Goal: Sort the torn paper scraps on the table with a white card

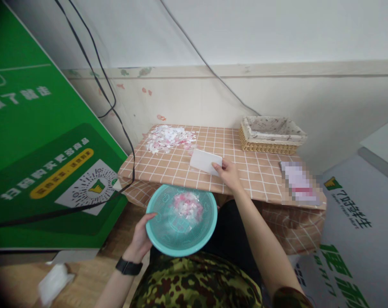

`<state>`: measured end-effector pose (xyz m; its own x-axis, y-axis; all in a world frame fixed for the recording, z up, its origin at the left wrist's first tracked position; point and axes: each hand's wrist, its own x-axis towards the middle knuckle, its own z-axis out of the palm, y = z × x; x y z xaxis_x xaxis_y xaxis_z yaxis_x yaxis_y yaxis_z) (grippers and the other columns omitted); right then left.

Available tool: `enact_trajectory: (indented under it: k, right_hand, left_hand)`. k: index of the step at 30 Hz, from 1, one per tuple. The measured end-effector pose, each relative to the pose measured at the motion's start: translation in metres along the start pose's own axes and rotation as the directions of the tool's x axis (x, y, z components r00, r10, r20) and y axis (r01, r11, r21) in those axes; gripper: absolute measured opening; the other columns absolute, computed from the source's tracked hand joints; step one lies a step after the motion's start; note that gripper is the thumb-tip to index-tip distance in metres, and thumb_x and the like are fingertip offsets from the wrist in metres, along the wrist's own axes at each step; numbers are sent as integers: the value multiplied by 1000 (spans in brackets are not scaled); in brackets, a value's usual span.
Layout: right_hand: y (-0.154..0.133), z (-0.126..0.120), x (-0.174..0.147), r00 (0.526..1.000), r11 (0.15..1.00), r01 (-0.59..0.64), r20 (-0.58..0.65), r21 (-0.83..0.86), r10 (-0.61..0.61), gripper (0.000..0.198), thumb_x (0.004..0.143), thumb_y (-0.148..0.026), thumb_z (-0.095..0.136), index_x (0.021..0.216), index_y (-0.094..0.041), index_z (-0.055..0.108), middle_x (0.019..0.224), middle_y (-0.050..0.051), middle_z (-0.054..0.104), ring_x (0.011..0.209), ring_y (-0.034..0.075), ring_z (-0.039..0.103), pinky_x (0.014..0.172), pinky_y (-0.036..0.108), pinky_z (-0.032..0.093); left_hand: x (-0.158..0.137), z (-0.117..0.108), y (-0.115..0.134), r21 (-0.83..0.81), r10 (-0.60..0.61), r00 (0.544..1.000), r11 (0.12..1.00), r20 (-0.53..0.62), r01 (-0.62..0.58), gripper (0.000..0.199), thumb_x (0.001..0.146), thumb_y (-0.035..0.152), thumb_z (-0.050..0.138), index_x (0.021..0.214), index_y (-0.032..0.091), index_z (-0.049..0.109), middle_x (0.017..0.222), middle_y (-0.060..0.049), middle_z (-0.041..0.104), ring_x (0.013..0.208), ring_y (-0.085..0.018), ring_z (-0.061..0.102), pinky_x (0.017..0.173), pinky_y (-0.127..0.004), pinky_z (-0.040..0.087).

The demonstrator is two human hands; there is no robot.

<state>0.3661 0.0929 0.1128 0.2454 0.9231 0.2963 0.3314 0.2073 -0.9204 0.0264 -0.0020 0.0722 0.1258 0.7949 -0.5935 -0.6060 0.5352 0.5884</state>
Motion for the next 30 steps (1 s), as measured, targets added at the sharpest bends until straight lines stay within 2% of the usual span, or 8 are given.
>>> enact_trajectory:
  k: [3,6,12,17,23,26,30]
  right_hand:
    - [-1,0,-2,998,998,31,-58,-46,-33,42,79,-55,63,98,-17,70,80,7,71,75,24,64,62,35,52]
    - [-1,0,-2,997,991,55,-55,-123,-63,40,81,-53,62,95,-17,70,79,6,70,73,23,63,61,34,50]
    - [-11,7,3,996,971,90,19,-223,-88,35,84,-52,58,80,-17,66,69,4,65,62,19,58,55,30,42]
    - [-22,19,7,988,955,132,108,-266,-107,34,87,-51,54,82,-19,66,68,3,64,61,18,55,55,29,39]
    - [-39,25,-14,970,906,205,200,-370,-138,40,89,-51,52,63,-21,53,55,-1,50,52,13,45,51,27,30]
    - [-43,20,-25,973,909,218,154,-355,-173,41,90,-51,51,62,-21,52,54,-2,49,52,13,45,51,27,30]
    - [-41,12,-35,981,896,194,96,-399,-169,38,92,-50,50,70,-21,62,57,0,56,54,15,52,53,28,34]
  left_hand:
    - [-1,2,0,-6,8,1000,1000,-11,-8,14,68,17,70,81,10,74,74,-9,78,70,-26,72,75,-37,56]
    - [-2,2,0,-14,15,1000,1000,-4,-15,16,68,16,71,82,11,74,75,-9,78,73,-27,73,77,-38,56]
    - [0,1,-1,-18,23,1000,1000,-10,-23,10,68,15,71,76,11,73,72,-8,77,67,-24,71,71,-35,56]
    - [0,1,0,-20,17,1000,1000,-1,-17,8,70,14,70,75,10,74,74,-9,78,66,-23,71,69,-33,56]
    - [0,5,-2,-24,9,1000,1000,12,-8,12,70,16,70,79,9,74,77,-10,78,67,-23,71,69,-33,56]
    - [1,9,-5,-33,6,1000,999,18,-6,12,70,17,71,79,9,73,77,-10,78,67,-23,71,71,-33,56]
    - [2,15,-4,-40,-22,1000,999,17,22,17,70,16,70,85,10,73,77,-10,78,68,-24,71,73,-36,56]
